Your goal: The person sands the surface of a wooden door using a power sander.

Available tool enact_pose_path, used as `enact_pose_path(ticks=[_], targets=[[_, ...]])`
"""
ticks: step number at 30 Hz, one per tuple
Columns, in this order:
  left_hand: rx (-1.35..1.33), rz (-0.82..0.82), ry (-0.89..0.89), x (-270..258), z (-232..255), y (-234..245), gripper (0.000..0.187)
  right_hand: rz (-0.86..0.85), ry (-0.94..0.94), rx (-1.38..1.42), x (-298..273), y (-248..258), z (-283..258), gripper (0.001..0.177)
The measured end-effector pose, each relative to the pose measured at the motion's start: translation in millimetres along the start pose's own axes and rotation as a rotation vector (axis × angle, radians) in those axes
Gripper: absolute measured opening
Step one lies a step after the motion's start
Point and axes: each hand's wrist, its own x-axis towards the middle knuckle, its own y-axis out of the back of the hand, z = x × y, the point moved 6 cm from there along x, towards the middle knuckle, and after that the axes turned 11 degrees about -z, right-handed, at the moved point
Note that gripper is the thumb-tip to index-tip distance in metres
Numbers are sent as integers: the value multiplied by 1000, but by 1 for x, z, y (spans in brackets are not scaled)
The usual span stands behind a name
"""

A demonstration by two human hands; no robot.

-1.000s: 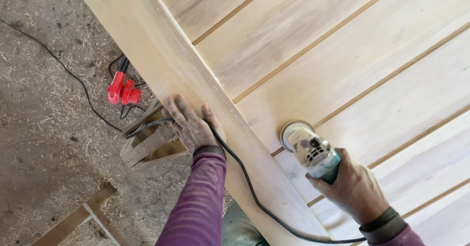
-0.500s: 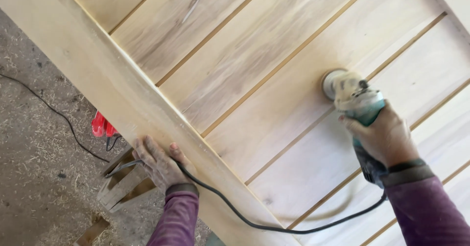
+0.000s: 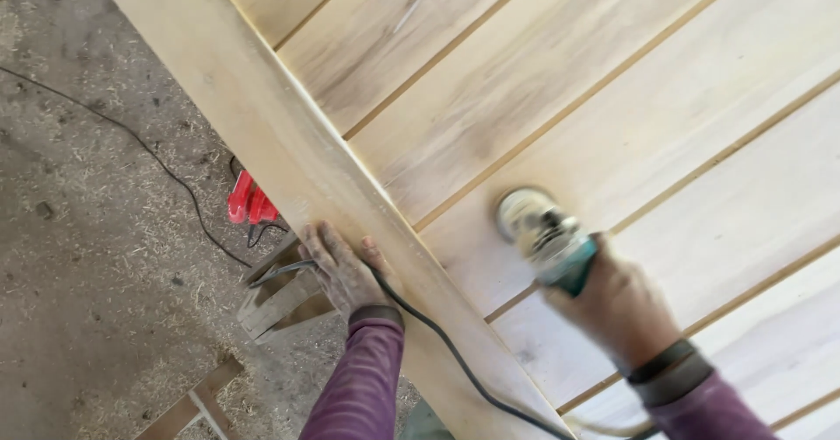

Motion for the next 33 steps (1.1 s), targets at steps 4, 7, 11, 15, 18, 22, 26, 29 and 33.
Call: enact_pose_path(ticks=[4,7,11,15,18,22,26,29,33], targets=[[-17,38,-50,-5,7,6,71,-153,41,-92,-12,-25,-49,65],[-31,74,-78,-8,6,3,70,-154,118,-200,-22,-26,-58,56],[-38,96,-106,-6,8,5,69,-239,51,-226,-20,-28,-13,58],[-19,64,-81,-7,5,1,69,-93,-61,-144,-12,11,29,68],[-13,72,-93,-7,9,3,69,81,-126,-92,4,50,63,64],[43,69,-72,-4,8,1,69,262,-265,-38,17,84,70,59],[78,40,-50,-2,7,0,71,230,-142,-60,21,61,30,60],[53,43,-57,-5,9,4,71,111,-46,-47,23,21,-2,66],[-6,106,-92,-8,11,5,69,-58,167,-90,25,-25,-43,60]])
